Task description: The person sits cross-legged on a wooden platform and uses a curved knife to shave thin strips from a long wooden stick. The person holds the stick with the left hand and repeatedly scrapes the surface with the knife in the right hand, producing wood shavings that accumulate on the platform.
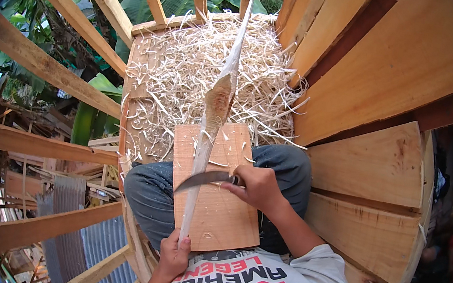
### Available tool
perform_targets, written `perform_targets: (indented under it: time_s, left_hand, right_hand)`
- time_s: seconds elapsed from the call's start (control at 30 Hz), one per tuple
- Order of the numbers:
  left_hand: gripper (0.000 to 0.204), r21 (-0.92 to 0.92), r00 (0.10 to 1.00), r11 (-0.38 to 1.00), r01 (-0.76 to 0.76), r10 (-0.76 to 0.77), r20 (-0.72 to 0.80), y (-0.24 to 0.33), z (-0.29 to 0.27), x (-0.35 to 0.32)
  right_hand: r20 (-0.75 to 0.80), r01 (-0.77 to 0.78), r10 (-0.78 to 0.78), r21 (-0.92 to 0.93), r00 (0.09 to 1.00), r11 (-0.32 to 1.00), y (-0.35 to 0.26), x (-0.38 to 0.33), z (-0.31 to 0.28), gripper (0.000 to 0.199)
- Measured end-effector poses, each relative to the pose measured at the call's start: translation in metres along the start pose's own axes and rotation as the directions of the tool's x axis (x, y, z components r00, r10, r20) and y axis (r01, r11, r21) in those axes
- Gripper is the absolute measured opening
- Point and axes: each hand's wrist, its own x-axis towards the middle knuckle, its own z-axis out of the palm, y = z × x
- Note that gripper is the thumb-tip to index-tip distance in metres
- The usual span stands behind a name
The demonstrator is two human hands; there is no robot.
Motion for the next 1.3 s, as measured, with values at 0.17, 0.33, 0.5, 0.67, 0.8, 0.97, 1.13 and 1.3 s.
perform_targets:
  time_s: [0.17,0.33,0.5,0.67,0.8,0.97,1.13,1.3]
  left_hand:
    - [0.025,0.011,1.0,1.0,-0.01,0.01,0.004,-0.002,-0.002,0.001]
    - [0.023,0.009,1.0,1.0,-0.028,0.028,-0.002,0.001,-0.001,0.001]
    - [0.024,0.017,1.0,1.0,-0.014,0.015,-0.022,0.006,-0.001,0.004]
    - [0.024,0.026,0.998,0.998,-0.051,0.051,-0.034,-0.001,-0.003,0.003]
    - [0.025,0.054,0.999,0.997,-0.054,0.054,-0.005,0.01,-0.003,0.002]
    - [0.025,0.058,0.998,0.996,-0.065,0.066,-0.017,0.002,-0.002,0.003]
    - [0.026,0.081,0.994,0.992,-0.098,0.101,-0.041,0.008,-0.002,0.005]
    - [0.028,0.095,0.993,0.991,-0.092,0.098,-0.07,0.007,-0.01,0.004]
  right_hand:
    - [-0.037,-0.252,0.254,0.046,0.967,0.967,0.003,0.006,-0.006,0.033]
    - [0.052,0.015,-0.018,0.062,0.999,0.998,-0.003,0.002,-0.007,0.032]
    - [-0.039,-0.099,0.1,0.022,0.994,0.995,0.001,-0.003,-0.001,0.035]
    - [0.012,-0.339,0.346,0.233,0.938,0.912,0.003,-0.002,0.0,0.03]
    - [-0.118,-0.01,0.02,0.089,0.993,0.996,0.004,-0.007,-0.006,0.026]
    - [0.086,-0.299,0.286,0.247,0.954,0.922,0.001,-0.012,0.002,0.025]
    - [-0.012,-0.144,0.149,0.186,0.989,0.972,-0.002,-0.022,0.007,0.027]
    - [0.011,0.02,-0.023,0.2,1.0,0.98,-0.005,-0.009,-0.006,0.027]
